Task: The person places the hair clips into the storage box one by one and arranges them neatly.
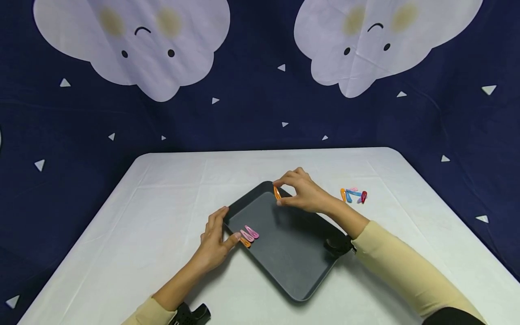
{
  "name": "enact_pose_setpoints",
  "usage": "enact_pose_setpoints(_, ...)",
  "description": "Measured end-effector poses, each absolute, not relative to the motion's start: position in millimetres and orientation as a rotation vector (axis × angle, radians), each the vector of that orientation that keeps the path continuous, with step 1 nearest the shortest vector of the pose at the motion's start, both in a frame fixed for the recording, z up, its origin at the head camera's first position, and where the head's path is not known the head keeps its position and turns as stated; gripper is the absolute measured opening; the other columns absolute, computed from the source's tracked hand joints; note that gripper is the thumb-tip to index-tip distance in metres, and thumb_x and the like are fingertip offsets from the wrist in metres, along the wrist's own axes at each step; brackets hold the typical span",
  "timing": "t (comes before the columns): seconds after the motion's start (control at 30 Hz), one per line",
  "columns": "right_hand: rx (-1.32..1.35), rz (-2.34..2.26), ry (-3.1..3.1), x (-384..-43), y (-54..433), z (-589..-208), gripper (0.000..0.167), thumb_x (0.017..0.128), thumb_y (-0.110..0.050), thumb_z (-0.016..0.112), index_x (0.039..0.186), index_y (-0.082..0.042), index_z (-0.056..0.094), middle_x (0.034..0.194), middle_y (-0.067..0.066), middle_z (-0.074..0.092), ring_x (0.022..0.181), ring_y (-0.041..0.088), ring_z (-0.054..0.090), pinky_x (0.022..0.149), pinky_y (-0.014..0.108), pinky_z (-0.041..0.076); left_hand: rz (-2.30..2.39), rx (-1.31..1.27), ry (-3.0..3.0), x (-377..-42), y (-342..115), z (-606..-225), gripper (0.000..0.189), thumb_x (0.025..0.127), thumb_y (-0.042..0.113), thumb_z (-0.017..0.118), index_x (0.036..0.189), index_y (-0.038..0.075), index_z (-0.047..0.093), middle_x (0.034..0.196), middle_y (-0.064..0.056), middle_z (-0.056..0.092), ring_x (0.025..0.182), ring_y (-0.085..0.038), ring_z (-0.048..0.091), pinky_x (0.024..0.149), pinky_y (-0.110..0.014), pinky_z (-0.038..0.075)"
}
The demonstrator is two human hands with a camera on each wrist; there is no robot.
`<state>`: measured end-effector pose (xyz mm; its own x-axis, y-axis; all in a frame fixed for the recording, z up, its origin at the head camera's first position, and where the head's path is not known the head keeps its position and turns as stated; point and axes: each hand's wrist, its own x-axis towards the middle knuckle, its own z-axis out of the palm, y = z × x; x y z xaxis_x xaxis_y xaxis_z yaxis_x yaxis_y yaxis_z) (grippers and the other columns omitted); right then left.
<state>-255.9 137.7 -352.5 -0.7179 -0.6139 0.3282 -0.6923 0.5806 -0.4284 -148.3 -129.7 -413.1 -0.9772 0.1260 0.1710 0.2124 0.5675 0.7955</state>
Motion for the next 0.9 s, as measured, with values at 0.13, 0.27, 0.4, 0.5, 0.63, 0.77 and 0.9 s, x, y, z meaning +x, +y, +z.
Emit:
enact_pose_setpoints(0.13, 1.179, 0.788, -2.655, -257, 130, -357, 0.048, 0.076, -0.03, 0.078, 0.119, -0.012, 0.065, 0.113, 0.0, 0.063, 0.103, 0.019, 0.044, 0.089, 0.039, 0.036, -1.393, -0.289, -2.697, -148, -130, -413, 0.073, 0.088, 0.016, 0.064, 0.147, 0.002, 0.023, 0.154, -0.015, 0.02, 0.141, -0.034, 0.018, 0.099, -0.058, 0.018)
enact_pose_setpoints(0.27, 1.244, 0.783, -2.678, -257, 123, -360, 0.049, 0.077, -0.031, 0.077, 0.121, -0.013, 0.064, 0.115, 0.0, 0.063, 0.103, 0.018, 0.044, 0.089, 0.039, 0.039, -1.39, -0.287, -2.703, -148, -130, -413, 0.073, 0.088, 0.017, 0.064, 0.147, 0.002, 0.023, 0.154, -0.014, 0.019, 0.141, -0.034, 0.018, 0.099, -0.058, 0.018)
enact_pose_setpoints(0.4, 1.282, 0.796, -2.713, -258, 116, -362, 0.049, 0.078, -0.03, 0.077, 0.122, -0.013, 0.064, 0.115, -0.001, 0.062, 0.103, 0.017, 0.043, 0.09, 0.038, 0.04, -1.387, -0.288, -2.705, -149, -130, -413, 0.073, 0.089, 0.018, 0.064, 0.147, 0.002, 0.023, 0.154, -0.014, 0.019, 0.141, -0.034, 0.018, 0.099, -0.058, 0.018)
enact_pose_setpoints(0.5, 1.303, 0.798, -2.74, -258, 112, -364, 0.05, 0.078, -0.031, 0.076, 0.123, -0.013, 0.063, 0.117, -0.003, 0.062, 0.103, 0.016, 0.043, 0.09, 0.037, 0.039, -1.386, -0.285, -2.71, -149, -130, -413, 0.073, 0.089, 0.018, 0.064, 0.147, 0.002, 0.023, 0.154, -0.014, 0.019, 0.141, -0.034, 0.018, 0.1, -0.058, 0.018)
enact_pose_setpoints(0.63, 1.349, 0.793, -2.749, -258, 108, -367, 0.05, 0.079, -0.032, 0.075, 0.123, -0.013, 0.063, 0.118, -0.004, 0.061, 0.102, 0.015, 0.043, 0.089, 0.036, 0.039, -1.387, -0.283, -2.716, -149, -130, -412, 0.073, 0.089, 0.018, 0.064, 0.147, 0.003, 0.023, 0.154, -0.014, 0.019, 0.141, -0.034, 0.018, 0.1, -0.058, 0.018)
enact_pose_setpoints(0.77, 1.394, 0.787, -2.756, -258, 104, -370, 0.05, 0.079, -0.032, 0.075, 0.124, -0.012, 0.062, 0.117, -0.004, 0.06, 0.103, 0.015, 0.043, 0.09, 0.036, 0.039, -1.388, -0.286, -2.714, -149, -130, -412, 0.073, 0.089, 0.018, 0.064, 0.147, 0.002, 0.023, 0.154, -0.014, 0.019, 0.141, -0.034, 0.018, 0.1, -0.058, 0.018)
enact_pose_setpoints(0.9, 1.435, 0.772, -2.768, -257, 101, -374, 0.049, 0.08, -0.032, 0.074, 0.124, -0.012, 0.062, 0.117, -0.003, 0.06, 0.105, 0.017, 0.044, 0.093, 0.037, 0.039, -1.383, -0.286, -2.714, -149, -130, -412, 0.073, 0.089, 0.018, 0.064, 0.147, 0.002, 0.023, 0.154, -0.014, 0.02, 0.141, -0.034, 0.019, 0.1, -0.058, 0.018)
